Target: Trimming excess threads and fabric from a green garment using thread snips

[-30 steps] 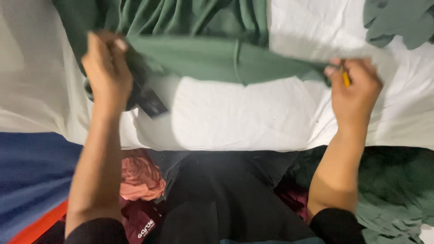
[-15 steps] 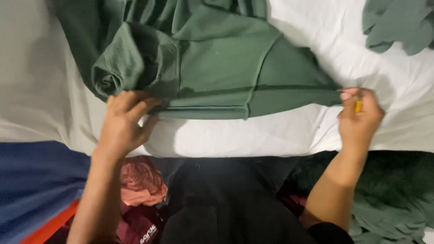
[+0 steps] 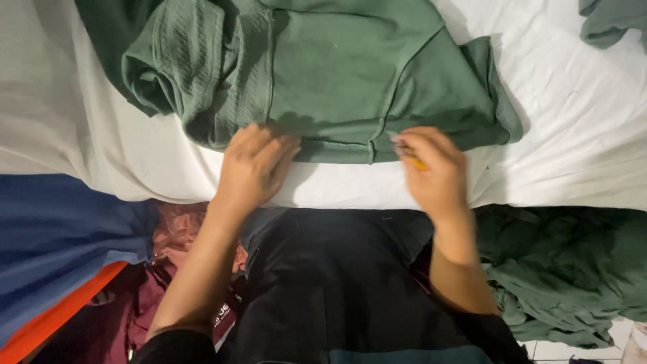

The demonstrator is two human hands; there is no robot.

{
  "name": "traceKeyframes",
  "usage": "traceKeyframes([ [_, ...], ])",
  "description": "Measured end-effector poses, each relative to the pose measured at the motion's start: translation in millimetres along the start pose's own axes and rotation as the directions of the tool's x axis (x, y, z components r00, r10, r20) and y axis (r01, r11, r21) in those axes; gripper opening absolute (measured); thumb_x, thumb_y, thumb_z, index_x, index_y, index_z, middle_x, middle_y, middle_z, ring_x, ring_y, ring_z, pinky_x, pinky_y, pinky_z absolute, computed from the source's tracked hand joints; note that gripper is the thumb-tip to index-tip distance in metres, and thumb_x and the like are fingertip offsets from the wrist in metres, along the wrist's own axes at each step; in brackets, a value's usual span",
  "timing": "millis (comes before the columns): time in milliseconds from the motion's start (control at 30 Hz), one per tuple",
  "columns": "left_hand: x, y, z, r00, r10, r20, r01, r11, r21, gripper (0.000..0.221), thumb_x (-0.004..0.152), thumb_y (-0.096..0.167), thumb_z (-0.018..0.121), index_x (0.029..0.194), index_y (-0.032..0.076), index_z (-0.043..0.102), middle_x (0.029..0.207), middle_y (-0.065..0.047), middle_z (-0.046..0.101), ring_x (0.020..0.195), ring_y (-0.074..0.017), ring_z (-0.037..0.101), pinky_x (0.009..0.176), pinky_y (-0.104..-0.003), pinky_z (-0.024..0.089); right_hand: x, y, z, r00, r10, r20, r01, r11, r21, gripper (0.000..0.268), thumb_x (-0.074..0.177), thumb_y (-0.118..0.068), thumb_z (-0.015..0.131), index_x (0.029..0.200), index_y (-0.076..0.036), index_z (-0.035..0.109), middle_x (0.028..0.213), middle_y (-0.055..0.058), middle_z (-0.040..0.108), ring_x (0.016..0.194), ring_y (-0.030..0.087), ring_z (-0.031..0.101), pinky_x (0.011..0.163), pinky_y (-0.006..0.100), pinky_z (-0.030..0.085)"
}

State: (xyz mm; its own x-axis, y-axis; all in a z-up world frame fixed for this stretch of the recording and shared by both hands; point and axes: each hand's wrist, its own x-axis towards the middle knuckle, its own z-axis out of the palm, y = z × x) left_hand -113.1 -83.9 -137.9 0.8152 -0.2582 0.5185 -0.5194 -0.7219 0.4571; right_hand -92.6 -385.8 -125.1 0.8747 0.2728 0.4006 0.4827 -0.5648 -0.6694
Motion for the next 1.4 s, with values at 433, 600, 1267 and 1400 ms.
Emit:
traceKeyframes([
  [433,4,3,18,0.983,-0.144,-0.114,0.139,0.989,-0.052,0.006,0.092,0.018,0.081,0.098,0.02,0.08,0.098,-0.002,0.069,0.086,-0.0272,0.064,0.076,-0.038,0.045,-8,18,39,0.995,-0.034,-0.09,0.033,0.999,-0.021,0.01,0.095,0.008,0.067,0.092,0.0,0.072,0.089,0.012,0.069,0.083,0.035,0.071,0.078,0.04,0.057],
  [600,4,6,26,0.983,-0.108,-0.147,0.115,0.993,0.04,0.006,0.09,0.019,0.084,0.09,0.021,0.078,0.095,0.001,0.07,0.086,-0.0243,0.063,0.077,-0.036,0.042,-8,15,38,0.992,-0.06,-0.115,0.059,0.998,-0.008,0.015,0.093,0.012,0.062,0.093,0.001,0.071,0.087,0.012,0.067,0.08,0.034,0.069,0.077,0.04,0.057],
  [1267,-21,13,-74,0.991,-0.104,0.082,0.122,0.96,-0.254,0.029,0.092,0.016,0.078,0.072,0.002,0.061,0.078,-0.017,0.061,0.078,-0.0439,0.062,0.072,-0.051,0.05,24,-6,35,0.981,-0.128,-0.144,0.117,0.99,-0.079,0.017,0.094,-0.003,0.076,0.11,-0.003,0.072,0.109,0.011,0.064,0.095,0.033,0.071,0.082,0.041,0.058],
  [1400,-11,-12,-53,0.986,-0.162,-0.045,0.167,0.967,0.193,0.039,0.087,0.019,0.087,0.12,0.007,0.07,0.114,-0.012,0.065,0.117,-0.0394,0.061,0.096,-0.048,0.043,20,0,46,1.0,0.024,0.014,-0.021,0.979,-0.202,0.036,0.087,-0.021,0.086,0.118,-0.011,0.07,0.119,0.006,0.063,0.098,0.036,0.072,0.076,0.051,0.058],
])
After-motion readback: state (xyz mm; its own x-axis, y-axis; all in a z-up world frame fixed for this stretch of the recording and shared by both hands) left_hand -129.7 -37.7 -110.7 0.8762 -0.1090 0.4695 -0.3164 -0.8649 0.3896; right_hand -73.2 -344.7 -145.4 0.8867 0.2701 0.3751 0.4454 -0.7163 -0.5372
